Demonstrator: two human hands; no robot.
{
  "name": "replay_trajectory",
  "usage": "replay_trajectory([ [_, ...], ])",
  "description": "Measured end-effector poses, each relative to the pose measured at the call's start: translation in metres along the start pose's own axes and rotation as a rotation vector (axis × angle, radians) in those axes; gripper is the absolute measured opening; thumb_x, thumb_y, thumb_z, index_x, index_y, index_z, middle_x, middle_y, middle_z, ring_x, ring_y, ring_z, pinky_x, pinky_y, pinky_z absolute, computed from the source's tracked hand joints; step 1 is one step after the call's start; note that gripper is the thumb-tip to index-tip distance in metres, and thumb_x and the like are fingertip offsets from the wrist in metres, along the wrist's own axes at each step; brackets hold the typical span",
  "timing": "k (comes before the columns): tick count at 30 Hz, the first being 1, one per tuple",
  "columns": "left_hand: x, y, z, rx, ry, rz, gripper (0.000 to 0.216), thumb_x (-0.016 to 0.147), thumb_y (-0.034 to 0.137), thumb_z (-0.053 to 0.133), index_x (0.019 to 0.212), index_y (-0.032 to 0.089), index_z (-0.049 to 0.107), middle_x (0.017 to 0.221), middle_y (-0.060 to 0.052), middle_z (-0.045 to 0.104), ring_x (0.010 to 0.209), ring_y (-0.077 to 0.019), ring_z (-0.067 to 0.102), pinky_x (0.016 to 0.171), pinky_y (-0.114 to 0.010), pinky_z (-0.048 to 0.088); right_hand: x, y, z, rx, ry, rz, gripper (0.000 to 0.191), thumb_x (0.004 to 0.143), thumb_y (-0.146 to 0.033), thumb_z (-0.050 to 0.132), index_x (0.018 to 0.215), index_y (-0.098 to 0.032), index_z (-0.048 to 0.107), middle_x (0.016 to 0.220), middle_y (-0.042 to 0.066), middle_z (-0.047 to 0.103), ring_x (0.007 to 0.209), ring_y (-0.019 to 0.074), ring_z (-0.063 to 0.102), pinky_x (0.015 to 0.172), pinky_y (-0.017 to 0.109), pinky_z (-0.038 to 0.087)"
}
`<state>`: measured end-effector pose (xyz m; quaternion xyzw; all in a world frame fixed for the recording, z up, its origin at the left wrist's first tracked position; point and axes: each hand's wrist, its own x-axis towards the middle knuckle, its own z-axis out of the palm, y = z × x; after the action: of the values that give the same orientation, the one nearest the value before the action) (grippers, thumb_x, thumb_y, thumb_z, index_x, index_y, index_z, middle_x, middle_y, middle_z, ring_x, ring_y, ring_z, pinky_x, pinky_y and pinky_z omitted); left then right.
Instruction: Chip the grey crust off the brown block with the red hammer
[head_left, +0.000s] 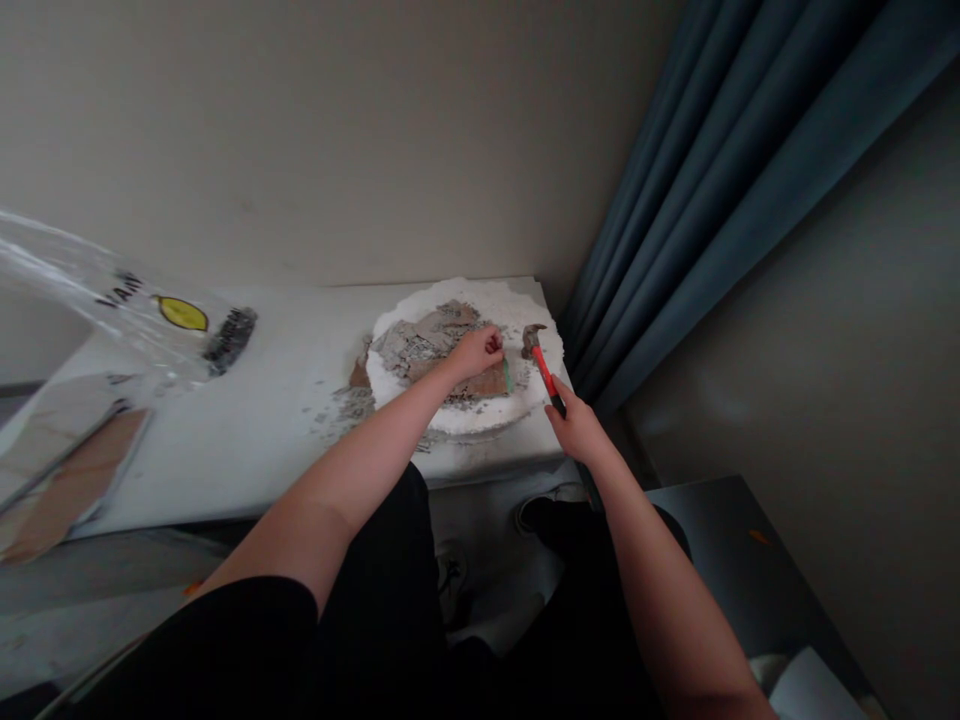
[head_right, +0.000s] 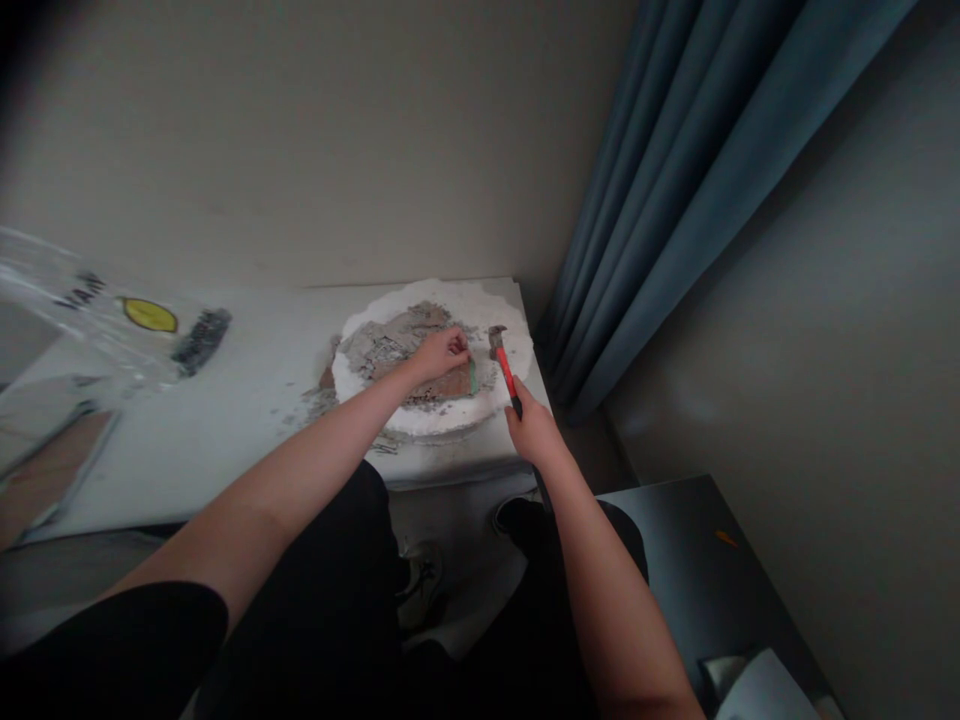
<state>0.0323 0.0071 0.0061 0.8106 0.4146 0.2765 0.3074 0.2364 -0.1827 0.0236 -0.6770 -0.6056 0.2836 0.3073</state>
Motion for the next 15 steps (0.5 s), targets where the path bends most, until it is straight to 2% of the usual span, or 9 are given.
replay_trajectory([
  [15, -0.0011, 0.0004, -0.0005, -0.016, 0.010, 0.037, 0.012, 0.076, 0.030, 0.063, 0.081, 0.022, 0.055, 0.081, -0.002, 0.067, 0.079, -0.0195, 0.062, 0.079, -0.035, 0.050, -0.0002, 0.0004, 0.0006, -0.010, -0.003, -0.019, 0.068, 0.096, -0.019, 0.058, 0.162, -0.016, 0.044, 0.149, 0.017, 0.062, 0.139, 0.0325, 0.059, 0.117, 0.050, 0.046],
])
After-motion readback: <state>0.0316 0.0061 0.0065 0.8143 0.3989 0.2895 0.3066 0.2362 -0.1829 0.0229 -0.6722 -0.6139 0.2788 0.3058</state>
